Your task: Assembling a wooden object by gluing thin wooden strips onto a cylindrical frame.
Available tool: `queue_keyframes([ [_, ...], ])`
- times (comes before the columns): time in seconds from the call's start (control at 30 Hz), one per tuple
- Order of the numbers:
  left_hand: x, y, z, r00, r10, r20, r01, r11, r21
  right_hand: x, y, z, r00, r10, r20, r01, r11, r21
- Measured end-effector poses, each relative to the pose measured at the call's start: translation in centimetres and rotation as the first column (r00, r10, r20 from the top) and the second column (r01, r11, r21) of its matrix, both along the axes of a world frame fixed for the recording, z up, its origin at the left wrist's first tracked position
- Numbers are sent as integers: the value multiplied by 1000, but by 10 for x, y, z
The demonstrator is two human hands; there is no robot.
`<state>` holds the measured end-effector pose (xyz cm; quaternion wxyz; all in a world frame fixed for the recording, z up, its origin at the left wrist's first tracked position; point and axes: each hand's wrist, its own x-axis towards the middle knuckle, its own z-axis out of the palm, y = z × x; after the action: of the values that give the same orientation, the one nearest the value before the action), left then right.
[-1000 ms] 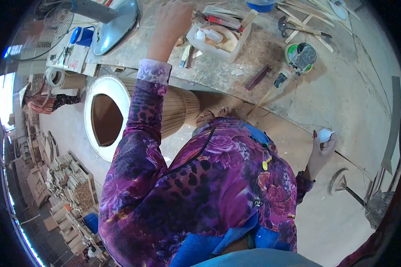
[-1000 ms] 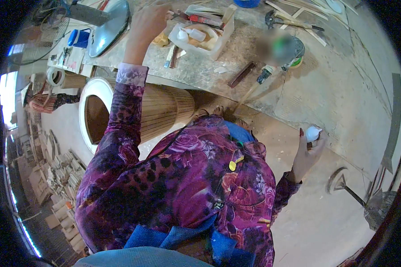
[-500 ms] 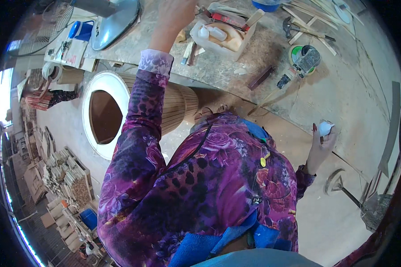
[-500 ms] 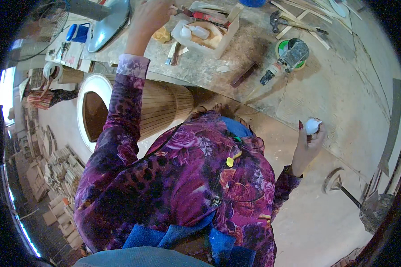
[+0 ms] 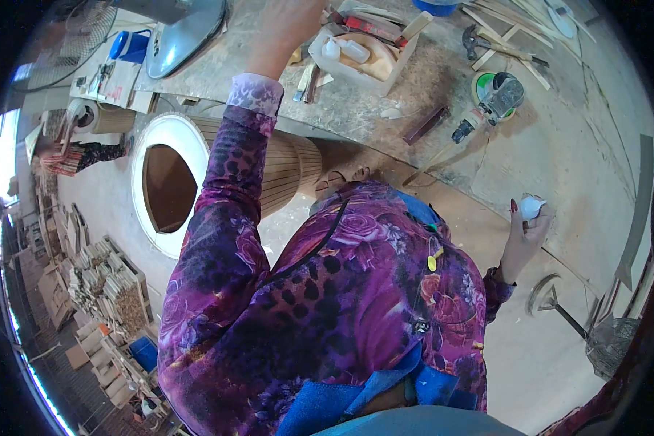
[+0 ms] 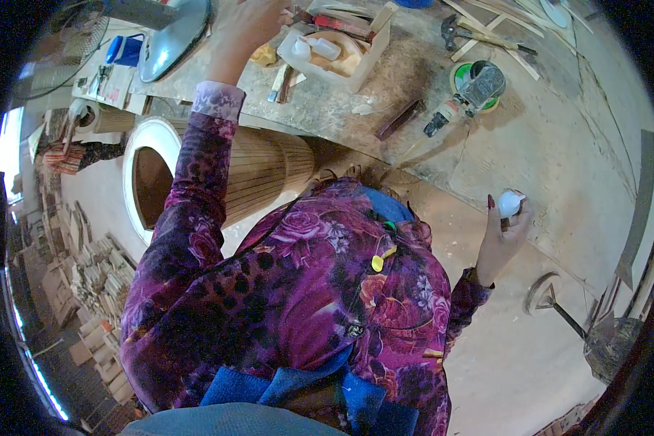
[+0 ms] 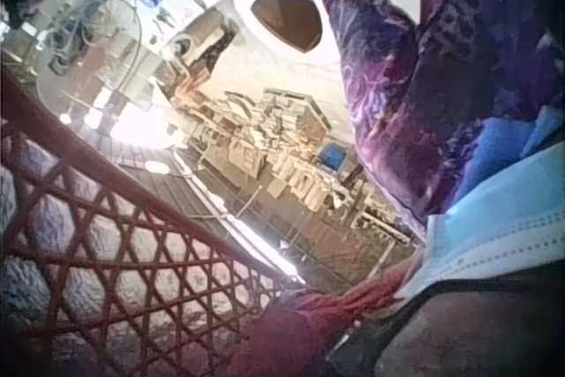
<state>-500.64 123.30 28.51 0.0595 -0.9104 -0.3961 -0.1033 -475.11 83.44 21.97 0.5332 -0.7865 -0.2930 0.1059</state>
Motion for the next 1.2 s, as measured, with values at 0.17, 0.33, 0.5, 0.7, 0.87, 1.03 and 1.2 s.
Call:
queue_keyframes([
  [0.17, 5, 3, -21, 995, -55, 87, 52, 998, 38, -1, 8, -10, 1000, 7, 4, -7, 999, 50],
  [0.33, 12, -19, -25, 993, 66, 93, -70, 997, 45, 1, 20, -28, 994, 79, 70, -73, 994, -85],
  [0.5, 31, -84, -67, 877, -80, 473, 110, 993, -37, -17, 38, -30, 982, 188, -11, -188, 979, -82],
  [0.7, 57, -149, -170, 945, -65, 321, 188, 911, -367, -22, 57, -57, 910, 362, -203, -351, 932, 88],
  [0.87, 54, -147, -177, 947, -117, 299, 205, 937, -282, -31, 77, -58, 857, 495, -142, -498, 867, 19],
  [1.03, 46, -141, -147, 816, 255, 518, 348, 499, -794, -38, 93, -47, 818, 510, -266, -521, 853, 31],
  [1.2, 57, -161, -99, 486, 575, 658, 708, 183, -682, -39, 100, -40, 778, 589, -220, -601, 799, 13],
])
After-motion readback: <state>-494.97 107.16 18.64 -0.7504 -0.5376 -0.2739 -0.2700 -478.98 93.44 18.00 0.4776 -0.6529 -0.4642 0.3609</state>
